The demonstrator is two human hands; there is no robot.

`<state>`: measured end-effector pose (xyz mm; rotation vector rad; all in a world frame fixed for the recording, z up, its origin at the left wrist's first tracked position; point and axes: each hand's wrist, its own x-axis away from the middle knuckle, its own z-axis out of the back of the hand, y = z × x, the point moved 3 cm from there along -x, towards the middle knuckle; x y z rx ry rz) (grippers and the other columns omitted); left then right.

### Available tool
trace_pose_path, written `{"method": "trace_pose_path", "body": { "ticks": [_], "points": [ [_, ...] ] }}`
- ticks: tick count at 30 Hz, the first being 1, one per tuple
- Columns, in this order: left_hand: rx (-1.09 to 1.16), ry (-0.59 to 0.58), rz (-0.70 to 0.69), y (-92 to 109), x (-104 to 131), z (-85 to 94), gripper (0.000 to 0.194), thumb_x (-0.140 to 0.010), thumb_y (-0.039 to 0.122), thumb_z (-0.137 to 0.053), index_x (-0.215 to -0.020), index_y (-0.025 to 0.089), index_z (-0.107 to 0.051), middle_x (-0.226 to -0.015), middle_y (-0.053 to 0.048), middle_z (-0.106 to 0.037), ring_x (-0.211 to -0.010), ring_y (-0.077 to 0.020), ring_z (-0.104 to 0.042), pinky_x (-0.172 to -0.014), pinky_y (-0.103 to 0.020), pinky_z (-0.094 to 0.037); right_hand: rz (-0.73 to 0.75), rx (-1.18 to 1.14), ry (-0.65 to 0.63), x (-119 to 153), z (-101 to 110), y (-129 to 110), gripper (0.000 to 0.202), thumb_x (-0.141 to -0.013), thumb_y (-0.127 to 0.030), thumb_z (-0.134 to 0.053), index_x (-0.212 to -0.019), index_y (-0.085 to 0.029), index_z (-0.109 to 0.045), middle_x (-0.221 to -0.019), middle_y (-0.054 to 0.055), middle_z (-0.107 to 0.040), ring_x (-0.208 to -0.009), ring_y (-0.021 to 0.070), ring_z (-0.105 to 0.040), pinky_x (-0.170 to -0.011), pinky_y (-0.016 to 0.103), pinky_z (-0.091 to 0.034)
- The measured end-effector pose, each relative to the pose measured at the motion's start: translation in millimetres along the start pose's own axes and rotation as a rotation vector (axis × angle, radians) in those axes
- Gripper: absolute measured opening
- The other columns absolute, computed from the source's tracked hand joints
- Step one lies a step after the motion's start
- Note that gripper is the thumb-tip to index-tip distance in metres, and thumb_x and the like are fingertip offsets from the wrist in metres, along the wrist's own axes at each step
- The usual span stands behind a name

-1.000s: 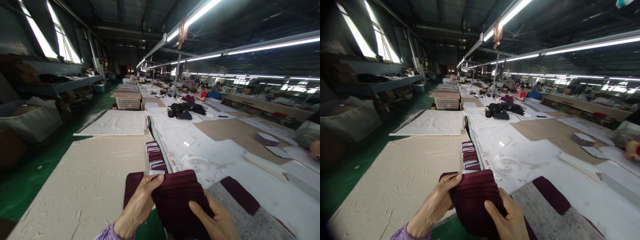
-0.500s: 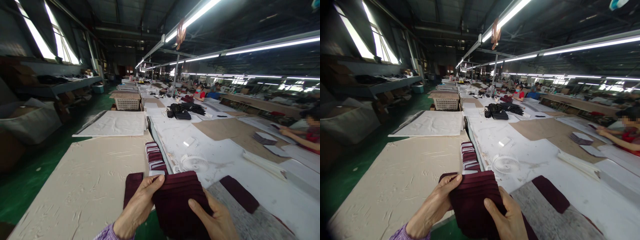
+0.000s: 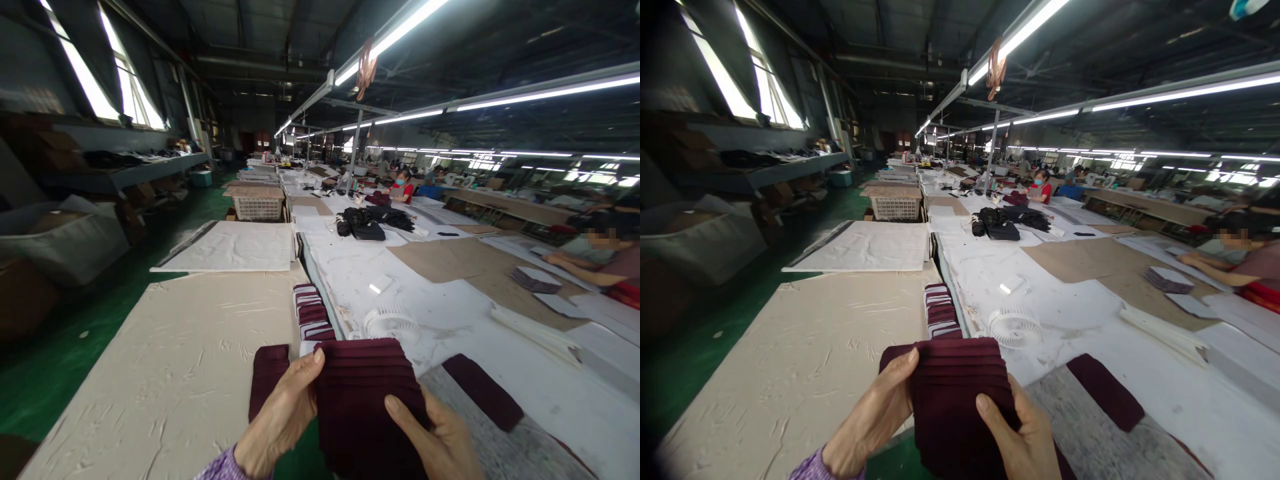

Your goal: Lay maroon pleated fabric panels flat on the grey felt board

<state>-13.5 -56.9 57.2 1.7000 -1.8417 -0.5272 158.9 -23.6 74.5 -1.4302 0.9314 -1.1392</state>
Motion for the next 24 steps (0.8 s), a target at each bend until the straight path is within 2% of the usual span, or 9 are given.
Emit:
{"method": "trace_pose_path", "body": {
  "ticks": [2, 4, 7, 8, 10, 12, 14, 20, 24],
  "points": [
    [-0.012, -0.016, -0.013, 1.1, 1.4, 0.3, 0.030, -0.086, 0.034, -0.056, -0.106, 0.016, -0.069, -0.107, -0.012, -0.072, -0.107, -0.0258, -0.062, -0.097, -0.038, -0.045, -0.003, 0.013, -0.006, 1.5, -1.5, -3.7, 0.042, -0.072, -0.044, -0.068, -0.108, -0.023, -0.067, -0.102, 0.007, -0.073, -0.099, 0.0305, -0.066, -0.091, 0.043, -0.050],
    [-0.046, -0.089, -0.043, 0.8, 4.1, -0.2, 0.033, -0.077, 0.036, -0.067, -0.104, 0.017, -0.070, -0.106, -0.011, -0.072, -0.108, -0.0275, -0.062, -0.097, -0.038, -0.045, 0.001, 0.006, -0.019, 2.3, -3.1, -6.8, 0.040, -0.073, -0.043, -0.068, -0.108, -0.022, -0.067, -0.100, 0.007, -0.074, -0.097, 0.0303, -0.066, -0.090, 0.043, -0.050],
    [-0.150, -0.195, -0.059, -3.7, 7.0, -4.7, 0.043, -0.068, 0.028, -0.077, -0.109, 0.019, -0.069, -0.106, -0.010, -0.072, -0.105, -0.0278, -0.063, -0.095, -0.037, -0.046, 0.015, -0.013, -0.048, 2.3, -5.8, -8.2, 0.040, -0.074, -0.043, -0.067, -0.108, -0.021, -0.067, -0.099, 0.007, -0.074, -0.098, 0.0312, -0.065, -0.089, 0.045, -0.050],
    [-0.178, -0.183, -0.056, -6.1, 6.9, -6.1, 0.042, -0.068, 0.025, -0.077, -0.109, 0.019, -0.068, -0.105, -0.009, -0.073, -0.102, -0.0266, -0.065, -0.093, -0.037, -0.047, 0.024, -0.011, -0.052, 2.0, -6.6, -8.0, 0.040, -0.074, -0.043, -0.067, -0.108, -0.021, -0.066, -0.100, 0.008, -0.073, -0.098, 0.0313, -0.065, -0.089, 0.045, -0.050],
    [-0.197, -0.086, -0.051, -10.9, 4.8, -7.2, 0.035, -0.072, 0.020, -0.074, -0.107, 0.020, -0.069, -0.100, -0.008, -0.075, -0.095, -0.0239, -0.067, -0.088, -0.035, -0.050, 0.061, 0.026, -0.022, 1.3, -6.9, -7.4, 0.038, -0.074, -0.043, -0.066, -0.106, -0.022, -0.067, -0.102, 0.008, -0.073, -0.098, 0.0310, -0.065, -0.090, 0.045, -0.050],
    [-0.173, 0.019, -0.043, -15.0, 1.8, -6.7, 0.027, -0.073, 0.021, -0.072, -0.100, 0.019, -0.072, -0.093, -0.007, -0.076, -0.089, -0.0226, -0.069, -0.083, -0.033, -0.052, 0.108, 0.099, 0.041, 0.8, -5.5, -7.7, 0.035, -0.074, -0.043, -0.066, -0.103, -0.023, -0.067, -0.105, 0.007, -0.071, -0.101, 0.0303, -0.064, -0.093, 0.044, -0.048],
    [-0.143, 0.066, -0.030, -16.9, -0.6, -5.8, 0.022, -0.073, 0.022, -0.073, -0.094, 0.017, -0.073, -0.089, -0.007, -0.077, -0.085, -0.0222, -0.070, -0.081, -0.032, -0.053, 0.126, 0.137, 0.077, 0.7, -3.7, -9.0, 0.035, -0.073, -0.043, -0.067, -0.102, -0.023, -0.065, -0.106, 0.007, -0.070, -0.103, 0.0295, -0.062, -0.093, 0.042, -0.048],
    [-0.187, -0.053, 0.046, -8.1, 1.8, -11.3, 0.029, -0.076, 0.019, -0.070, -0.105, 0.019, -0.070, -0.096, -0.008, -0.076, -0.083, -0.0195, -0.070, -0.081, -0.031, -0.052, 0.104, 0.003, 0.036, -0.7, 2.2, -20.3, 0.055, -0.071, -0.044, -0.071, -0.117, -0.025, -0.049, -0.104, 0.006, -0.069, -0.095, 0.0234, -0.066, -0.084, 0.035, -0.052],
    [-0.218, -0.101, 0.047, -2.0, 5.5, -15.2, 0.030, -0.078, 0.020, -0.067, -0.108, 0.019, -0.069, -0.097, -0.008, -0.075, -0.085, -0.0191, -0.069, -0.081, -0.030, -0.052, 0.069, -0.049, -0.032, -2.0, 2.3, -20.8, 0.053, -0.070, -0.044, -0.073, -0.114, -0.025, -0.052, -0.108, 0.007, -0.068, -0.095, 0.0234, -0.066, -0.082, 0.035, -0.053]
  ]
}}
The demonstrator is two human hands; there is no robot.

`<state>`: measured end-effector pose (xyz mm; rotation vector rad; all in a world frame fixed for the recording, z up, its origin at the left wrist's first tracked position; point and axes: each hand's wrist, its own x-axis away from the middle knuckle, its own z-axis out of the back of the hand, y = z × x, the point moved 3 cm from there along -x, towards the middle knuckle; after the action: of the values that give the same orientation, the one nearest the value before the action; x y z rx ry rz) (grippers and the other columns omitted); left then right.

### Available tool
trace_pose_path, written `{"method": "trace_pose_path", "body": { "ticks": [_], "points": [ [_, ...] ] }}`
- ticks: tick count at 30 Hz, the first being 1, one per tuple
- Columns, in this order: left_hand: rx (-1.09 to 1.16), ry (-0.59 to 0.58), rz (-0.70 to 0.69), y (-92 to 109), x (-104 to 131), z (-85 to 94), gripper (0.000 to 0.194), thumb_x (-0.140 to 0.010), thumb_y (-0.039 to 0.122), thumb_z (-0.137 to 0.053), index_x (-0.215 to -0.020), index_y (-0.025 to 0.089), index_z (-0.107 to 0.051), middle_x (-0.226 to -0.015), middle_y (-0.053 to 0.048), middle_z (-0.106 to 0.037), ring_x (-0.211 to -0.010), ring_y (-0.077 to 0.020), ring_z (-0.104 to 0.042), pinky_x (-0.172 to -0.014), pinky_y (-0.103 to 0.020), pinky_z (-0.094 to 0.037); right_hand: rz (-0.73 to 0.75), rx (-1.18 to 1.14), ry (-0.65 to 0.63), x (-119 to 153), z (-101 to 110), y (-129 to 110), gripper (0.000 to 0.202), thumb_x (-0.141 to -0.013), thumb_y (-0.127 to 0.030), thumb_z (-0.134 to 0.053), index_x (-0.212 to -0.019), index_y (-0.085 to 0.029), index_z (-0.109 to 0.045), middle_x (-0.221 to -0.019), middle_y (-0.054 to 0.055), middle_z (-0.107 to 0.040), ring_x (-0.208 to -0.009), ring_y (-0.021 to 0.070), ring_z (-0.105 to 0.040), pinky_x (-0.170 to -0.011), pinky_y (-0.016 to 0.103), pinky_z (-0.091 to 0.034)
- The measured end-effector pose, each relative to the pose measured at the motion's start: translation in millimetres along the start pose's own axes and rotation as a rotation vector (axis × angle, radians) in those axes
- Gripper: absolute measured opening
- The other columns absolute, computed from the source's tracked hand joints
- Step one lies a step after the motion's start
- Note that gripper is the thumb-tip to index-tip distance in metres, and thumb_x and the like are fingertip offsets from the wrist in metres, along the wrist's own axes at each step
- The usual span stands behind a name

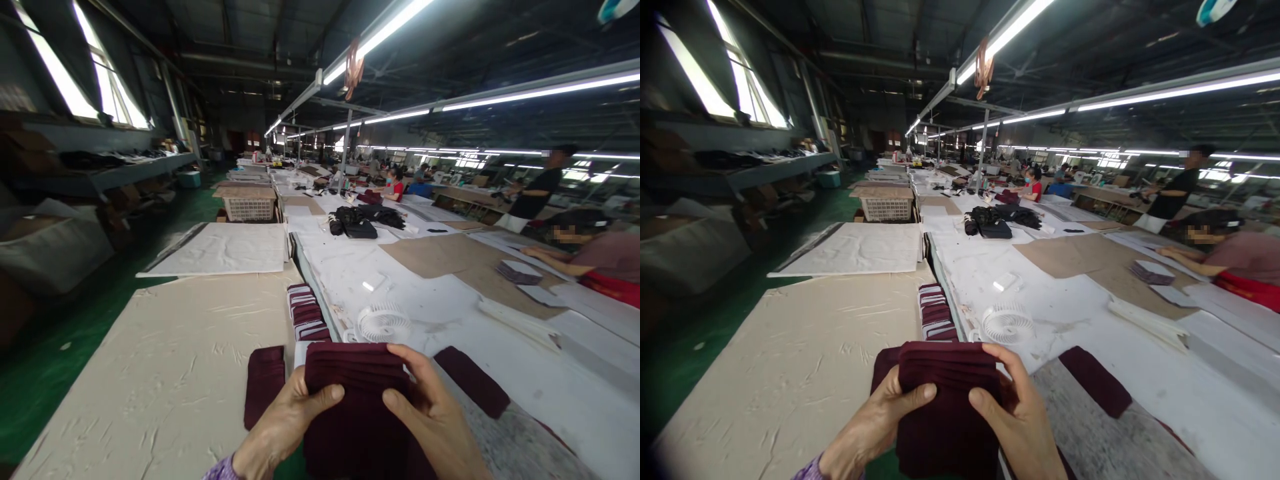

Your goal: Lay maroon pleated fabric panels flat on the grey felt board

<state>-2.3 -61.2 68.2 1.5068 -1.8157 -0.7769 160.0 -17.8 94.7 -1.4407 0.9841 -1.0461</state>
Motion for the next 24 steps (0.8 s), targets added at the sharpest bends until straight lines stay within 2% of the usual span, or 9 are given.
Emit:
{"method": "trace_pose_path", "body": {
  "ticks": [5, 7, 10, 14, 18, 24],
  "points": [
    [-0.002, 0.044, -0.055, -2.9, -3.0, 5.3, 0.027, -0.078, 0.018, -0.068, -0.105, 0.019, -0.070, -0.091, -0.006, -0.076, -0.080, -0.0159, -0.069, -0.078, -0.026, -0.052, -0.051, -0.007, -0.030, 0.6, -3.9, 10.2, 0.039, -0.072, -0.044, -0.070, -0.104, -0.022, -0.061, -0.100, 0.008, -0.071, -0.093, 0.0262, -0.067, -0.084, 0.038, -0.053],
    [0.005, 0.053, -0.073, -4.5, -4.3, 5.3, 0.027, -0.078, 0.018, -0.068, -0.105, 0.018, -0.070, -0.091, -0.007, -0.076, -0.079, -0.0166, -0.069, -0.076, -0.026, -0.052, -0.027, 0.028, -0.011, 0.3, -5.7, 12.4, 0.035, -0.074, -0.044, -0.067, -0.101, -0.021, -0.065, -0.100, 0.008, -0.072, -0.097, 0.0275, -0.065, -0.087, 0.040, -0.051],
    [0.007, 0.052, -0.082, -4.5, -4.6, 2.1, 0.028, -0.078, 0.018, -0.067, -0.105, 0.018, -0.070, -0.092, -0.007, -0.076, -0.081, -0.0179, -0.069, -0.077, -0.027, -0.052, 0.011, 0.065, 0.025, -0.6, -7.8, 14.0, 0.033, -0.075, -0.044, -0.066, -0.099, -0.021, -0.068, -0.102, 0.007, -0.072, -0.095, 0.0280, -0.065, -0.084, 0.039, -0.051],
    [-0.012, 0.018, -0.082, -3.3, -4.7, -1.5, 0.031, -0.075, 0.016, -0.069, -0.106, 0.017, -0.070, -0.095, -0.008, -0.076, -0.085, -0.0199, -0.069, -0.080, -0.028, -0.052, 0.046, 0.192, 0.127, -1.0, -7.6, 14.7, 0.035, -0.076, -0.045, -0.064, -0.101, -0.022, -0.067, -0.098, 0.005, -0.073, -0.088, 0.0266, -0.066, -0.079, 0.037, -0.052],
    [-0.015, 0.002, -0.082, -5.5, -6.9, -0.9, 0.035, -0.072, 0.014, -0.072, -0.106, 0.017, -0.070, -0.098, -0.009, -0.075, -0.090, -0.0227, -0.069, -0.084, -0.032, -0.051, 0.126, 0.349, 0.221, -0.5, -7.2, 13.9, 0.027, -0.078, -0.045, -0.061, -0.095, -0.025, -0.066, -0.093, 0.003, -0.072, -0.086, 0.0260, -0.064, -0.074, 0.033, -0.052],
    [0.000, 0.127, -0.079, -12.4, -12.4, 0.6, 0.026, -0.075, 0.017, -0.069, -0.101, 0.019, -0.072, -0.093, -0.006, -0.076, -0.084, -0.0206, -0.069, -0.082, -0.032, -0.052, 0.208, 0.467, 0.250, -2.4, -7.8, 18.7, 0.020, -0.083, -0.045, -0.055, -0.083, -0.025, -0.061, -0.089, 0.004, -0.067, -0.086, 0.0241, -0.060, -0.079, 0.036, -0.047]
  ]
}}
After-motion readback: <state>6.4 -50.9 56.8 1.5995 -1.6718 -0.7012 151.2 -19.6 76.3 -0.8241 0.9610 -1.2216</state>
